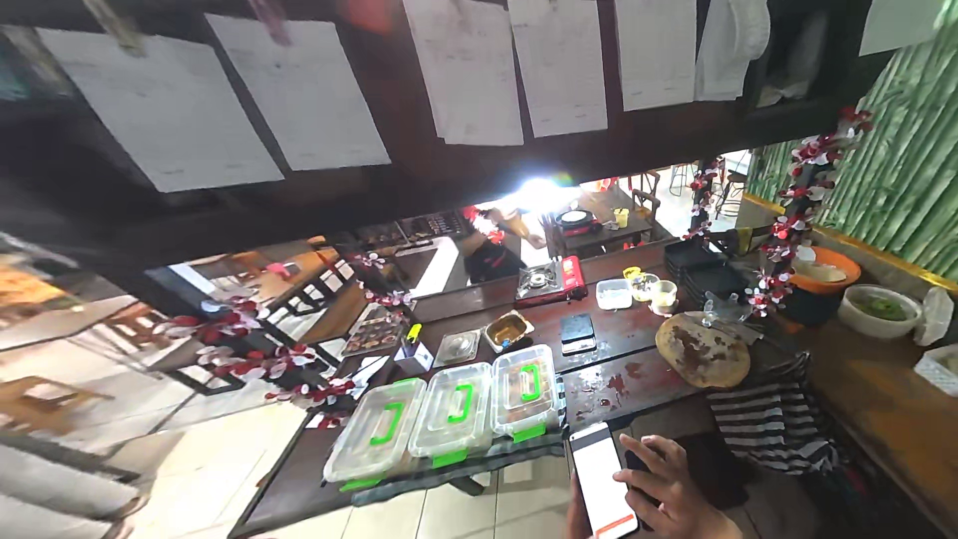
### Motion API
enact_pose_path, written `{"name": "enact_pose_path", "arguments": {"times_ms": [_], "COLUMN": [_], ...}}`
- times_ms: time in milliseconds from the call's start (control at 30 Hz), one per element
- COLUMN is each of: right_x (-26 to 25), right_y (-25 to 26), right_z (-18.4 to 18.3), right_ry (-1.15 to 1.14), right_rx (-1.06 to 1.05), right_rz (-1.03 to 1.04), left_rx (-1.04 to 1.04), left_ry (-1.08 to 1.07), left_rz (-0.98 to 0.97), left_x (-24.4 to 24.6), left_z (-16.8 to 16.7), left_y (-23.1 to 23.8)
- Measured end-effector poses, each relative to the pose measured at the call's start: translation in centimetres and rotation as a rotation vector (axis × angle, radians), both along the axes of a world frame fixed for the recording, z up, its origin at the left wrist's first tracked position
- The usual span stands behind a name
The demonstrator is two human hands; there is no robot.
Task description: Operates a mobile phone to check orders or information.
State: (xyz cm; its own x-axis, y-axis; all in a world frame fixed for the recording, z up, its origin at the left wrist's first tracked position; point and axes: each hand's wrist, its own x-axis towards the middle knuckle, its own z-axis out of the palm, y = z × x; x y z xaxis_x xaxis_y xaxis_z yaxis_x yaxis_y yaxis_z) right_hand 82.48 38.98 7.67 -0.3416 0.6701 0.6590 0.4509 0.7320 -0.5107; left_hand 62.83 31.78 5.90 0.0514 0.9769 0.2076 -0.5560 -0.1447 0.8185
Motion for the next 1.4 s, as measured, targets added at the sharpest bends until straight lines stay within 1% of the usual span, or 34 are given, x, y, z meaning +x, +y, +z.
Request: {"name": "enact_pose_path", "arguments": {"times_ms": [67, 200, 333, 500, 667, 833, 933, 1067, 1167, 1300, 1400], "right_x": [-0.1, -0.5, -0.9, -1.3, -1.7, -1.2, -0.6, 0.0, 0.2, 0.1, 0.0], "right_y": [-0.1, -0.7, -0.8, -0.8, -0.5, -0.3, 0.2, 0.4, 0.5, 0.8, 1.2], "right_z": [0.2, 1.7, 2.1, 2.1, 2.5, 2.8, 2.6, 2.3, 1.9, 1.8, 1.5], "right_ry": [0.009, -0.036, -0.127, -0.200, -0.264, -0.156, -0.104, -0.069, -0.030, 0.010, 0.041], "right_rx": [0.003, -0.062, -0.108, -0.094, -0.098, -0.163, -0.195, -0.229, -0.209, -0.186, -0.166], "right_rz": [0.006, 0.027, 0.030, 0.034, 0.002, 0.011, -0.011, -0.029, -0.037, -0.051, -0.049], "left_rx": [0.008, -0.034, -0.017, -0.029, -0.039, -0.148, -0.192, -0.130, -0.066, -0.049, -0.025], "left_ry": [0.004, 0.062, 0.096, 0.099, 0.149, 0.229, 0.259, 0.206, 0.212, 0.145, 0.115], "left_rz": [0.017, 0.077, 0.065, 0.084, 0.098, 0.175, 0.204, 0.164, 0.148, 0.139, 0.105], "left_x": [0.0, 0.2, 0.2, 0.2, 0.3, 1.0, 1.1, 0.9, 0.7, 0.9, 1.0], "left_z": [-0.1, 0.6, 0.7, 0.3, 0.7, 2.2, 2.4, 1.6, 1.1, 0.4, 0.4], "left_y": [0.0, -0.7, -0.9, -1.2, -1.3, -1.3, -1.0, -0.9, -0.7, -0.3, 0.2]}}
